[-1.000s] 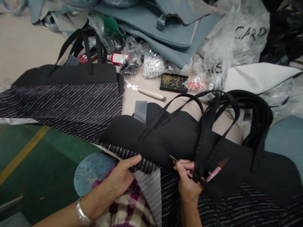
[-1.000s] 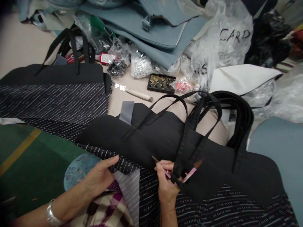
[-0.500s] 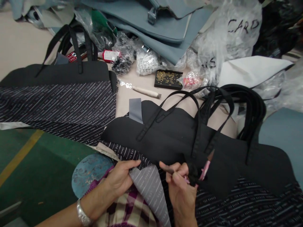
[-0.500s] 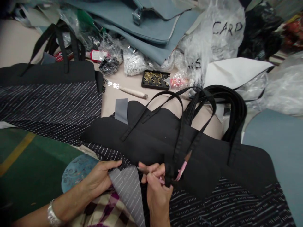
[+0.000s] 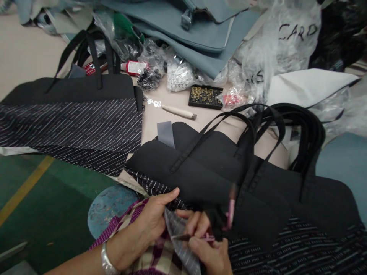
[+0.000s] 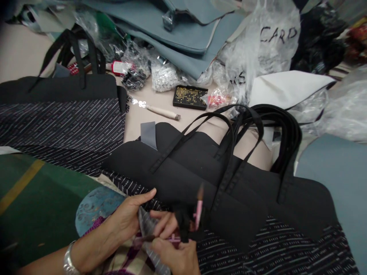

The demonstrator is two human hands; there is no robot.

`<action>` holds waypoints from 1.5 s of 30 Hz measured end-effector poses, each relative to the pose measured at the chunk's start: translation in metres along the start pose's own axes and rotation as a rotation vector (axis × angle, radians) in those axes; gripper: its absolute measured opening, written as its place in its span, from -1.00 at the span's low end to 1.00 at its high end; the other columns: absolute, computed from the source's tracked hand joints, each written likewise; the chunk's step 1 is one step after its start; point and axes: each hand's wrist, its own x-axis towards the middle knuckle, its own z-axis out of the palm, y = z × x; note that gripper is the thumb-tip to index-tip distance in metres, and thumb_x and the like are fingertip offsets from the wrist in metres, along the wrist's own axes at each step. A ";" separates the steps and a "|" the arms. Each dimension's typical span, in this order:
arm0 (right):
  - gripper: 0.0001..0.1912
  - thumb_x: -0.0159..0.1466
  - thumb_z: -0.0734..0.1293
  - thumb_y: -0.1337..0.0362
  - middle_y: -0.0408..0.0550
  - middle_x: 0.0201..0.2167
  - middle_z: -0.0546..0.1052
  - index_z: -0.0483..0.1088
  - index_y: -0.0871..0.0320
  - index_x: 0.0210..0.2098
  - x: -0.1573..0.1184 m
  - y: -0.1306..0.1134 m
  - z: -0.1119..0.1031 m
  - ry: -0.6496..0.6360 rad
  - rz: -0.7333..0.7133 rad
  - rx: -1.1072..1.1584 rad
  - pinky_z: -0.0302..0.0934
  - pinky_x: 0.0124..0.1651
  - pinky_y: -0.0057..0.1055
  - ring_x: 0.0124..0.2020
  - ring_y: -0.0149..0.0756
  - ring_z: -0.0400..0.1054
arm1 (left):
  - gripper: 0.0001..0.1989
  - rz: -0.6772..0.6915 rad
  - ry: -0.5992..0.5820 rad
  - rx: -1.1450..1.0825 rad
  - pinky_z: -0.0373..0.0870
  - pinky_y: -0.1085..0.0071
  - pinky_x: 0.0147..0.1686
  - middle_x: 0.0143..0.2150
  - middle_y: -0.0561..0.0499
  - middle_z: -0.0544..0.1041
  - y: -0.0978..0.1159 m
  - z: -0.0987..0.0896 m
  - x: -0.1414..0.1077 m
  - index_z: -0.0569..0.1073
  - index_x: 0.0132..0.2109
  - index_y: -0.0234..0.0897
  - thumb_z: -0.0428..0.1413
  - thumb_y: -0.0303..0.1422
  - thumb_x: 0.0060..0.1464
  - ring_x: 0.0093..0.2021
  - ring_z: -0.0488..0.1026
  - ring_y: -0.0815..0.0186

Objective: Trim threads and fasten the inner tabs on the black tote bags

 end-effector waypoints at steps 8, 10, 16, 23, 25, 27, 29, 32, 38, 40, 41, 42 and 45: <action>-0.84 0.22 0.44 0.35 -0.16 -0.47 0.51 0.37 0.10 -0.41 0.026 0.008 -0.013 0.490 -0.256 -0.278 0.49 -0.24 -0.21 -0.40 -0.26 0.52 | -0.72 0.335 0.081 -0.044 0.58 0.16 -0.05 -0.13 -0.19 0.66 0.019 0.001 0.011 0.55 -0.01 -0.43 0.22 -0.53 0.09 -0.16 0.63 0.08; -0.84 0.23 0.43 0.35 -0.16 -0.44 0.52 0.34 0.11 -0.37 0.034 0.018 -0.011 0.494 -0.257 -0.280 0.47 -0.38 -0.30 -0.43 -0.29 0.51 | -0.74 0.324 0.098 -0.043 0.57 0.15 -0.03 -0.15 -0.19 0.67 0.015 -0.001 0.015 0.56 -0.05 -0.45 0.22 -0.56 0.07 -0.15 0.63 0.08; -0.82 0.23 0.42 0.37 -0.17 -0.45 0.49 0.30 0.12 -0.37 0.037 0.030 -0.014 0.475 -0.263 -0.354 0.45 -0.41 -0.34 -0.44 -0.32 0.48 | -0.81 0.194 0.075 -0.045 0.57 0.17 -0.03 -0.16 -0.22 0.67 0.011 -0.002 0.015 0.58 -0.10 -0.47 0.18 -0.51 0.13 -0.20 0.63 0.10; -0.83 0.23 0.43 0.39 -0.15 -0.43 0.51 0.35 0.12 -0.40 0.023 0.020 -0.007 0.463 -0.266 -0.510 0.43 -0.39 -0.45 -0.41 -0.37 0.46 | -0.79 0.049 0.012 -0.050 0.57 0.16 -0.09 -0.29 -0.24 0.66 0.016 -0.006 0.014 0.58 -0.14 -0.53 0.08 -0.45 0.24 -0.32 0.63 0.12; -0.84 0.23 0.43 0.38 -0.15 -0.45 0.51 0.38 0.13 -0.43 0.021 0.018 -0.007 0.452 -0.282 -0.544 0.45 -0.36 -0.44 -0.42 -0.37 0.47 | -0.77 0.034 0.009 -0.069 0.56 0.17 -0.08 -0.29 -0.24 0.66 0.016 -0.006 0.014 0.57 -0.13 -0.53 0.07 -0.45 0.25 -0.32 0.63 0.12; -0.84 0.23 0.44 0.35 -0.12 -0.45 0.52 0.40 0.13 -0.45 0.020 0.018 -0.007 0.441 -0.290 -0.589 0.45 -0.38 -0.43 -0.43 -0.36 0.46 | -0.77 0.026 0.027 -0.074 0.57 0.17 -0.09 -0.31 -0.22 0.66 0.016 -0.006 0.014 0.57 -0.12 -0.53 0.07 -0.45 0.25 -0.35 0.62 0.13; -0.84 0.23 0.44 0.33 -0.09 -0.45 0.52 0.42 0.14 -0.46 0.020 0.018 -0.009 0.448 -0.279 -0.633 0.43 -0.42 -0.44 -0.44 -0.35 0.46 | -0.78 0.036 0.037 -0.071 0.57 0.17 -0.09 -0.31 -0.21 0.66 0.016 -0.006 0.014 0.57 -0.10 -0.51 0.08 -0.46 0.24 -0.36 0.62 0.14; -0.83 0.23 0.44 0.32 -0.09 -0.46 0.53 0.43 0.14 -0.47 0.019 0.020 -0.012 0.451 -0.251 -0.680 0.42 -0.44 -0.45 -0.45 -0.35 0.46 | -0.80 0.049 0.035 -0.088 0.56 0.17 -0.05 -0.24 -0.22 0.66 0.016 -0.007 0.016 0.57 -0.10 -0.49 0.10 -0.47 0.22 -0.30 0.63 0.13; -0.85 0.21 0.45 0.36 -0.13 -0.44 0.53 0.41 0.13 -0.44 0.019 0.026 -0.012 0.438 -0.328 -0.671 0.43 -0.39 -0.48 -0.43 -0.38 0.47 | -0.81 0.040 0.022 -0.079 0.55 0.15 -0.03 -0.21 -0.24 0.66 0.015 -0.010 0.017 0.58 -0.16 -0.49 0.09 -0.46 0.23 -0.25 0.63 0.12; -0.85 0.21 0.44 0.38 -0.14 -0.45 0.53 0.41 0.13 -0.44 0.020 0.025 -0.010 0.452 -0.322 -0.654 0.44 -0.39 -0.47 -0.43 -0.38 0.47 | -0.81 0.040 0.020 -0.078 0.55 0.15 -0.03 -0.21 -0.24 0.66 0.015 -0.010 0.017 0.58 -0.17 -0.48 0.08 -0.46 0.23 -0.25 0.63 0.12; -0.85 0.21 0.44 0.39 -0.14 -0.45 0.53 0.41 0.13 -0.45 0.021 0.024 -0.009 0.452 -0.317 -0.649 0.44 -0.38 -0.47 -0.42 -0.37 0.47 | -0.81 0.041 0.024 -0.078 0.55 0.15 -0.02 -0.22 -0.24 0.66 0.015 -0.010 0.017 0.58 -0.18 -0.48 0.08 -0.47 0.23 -0.25 0.63 0.12; -0.85 0.21 0.44 0.40 -0.14 -0.46 0.53 0.41 0.13 -0.45 0.022 0.023 -0.008 0.444 -0.320 -0.649 0.44 -0.38 -0.46 -0.42 -0.37 0.48 | -0.81 0.041 0.029 -0.079 0.55 0.16 -0.02 -0.22 -0.23 0.67 0.015 -0.010 0.017 0.58 -0.18 -0.48 0.08 -0.47 0.23 -0.25 0.63 0.12; -0.85 0.20 0.45 0.41 -0.13 -0.44 0.53 0.41 0.14 -0.43 0.023 0.020 -0.006 0.428 -0.327 -0.655 0.45 -0.36 -0.46 -0.41 -0.37 0.48 | -0.82 0.040 0.030 -0.085 0.55 0.16 -0.01 -0.24 -0.22 0.67 0.016 -0.008 0.017 0.58 -0.17 -0.48 0.09 -0.48 0.23 -0.26 0.63 0.13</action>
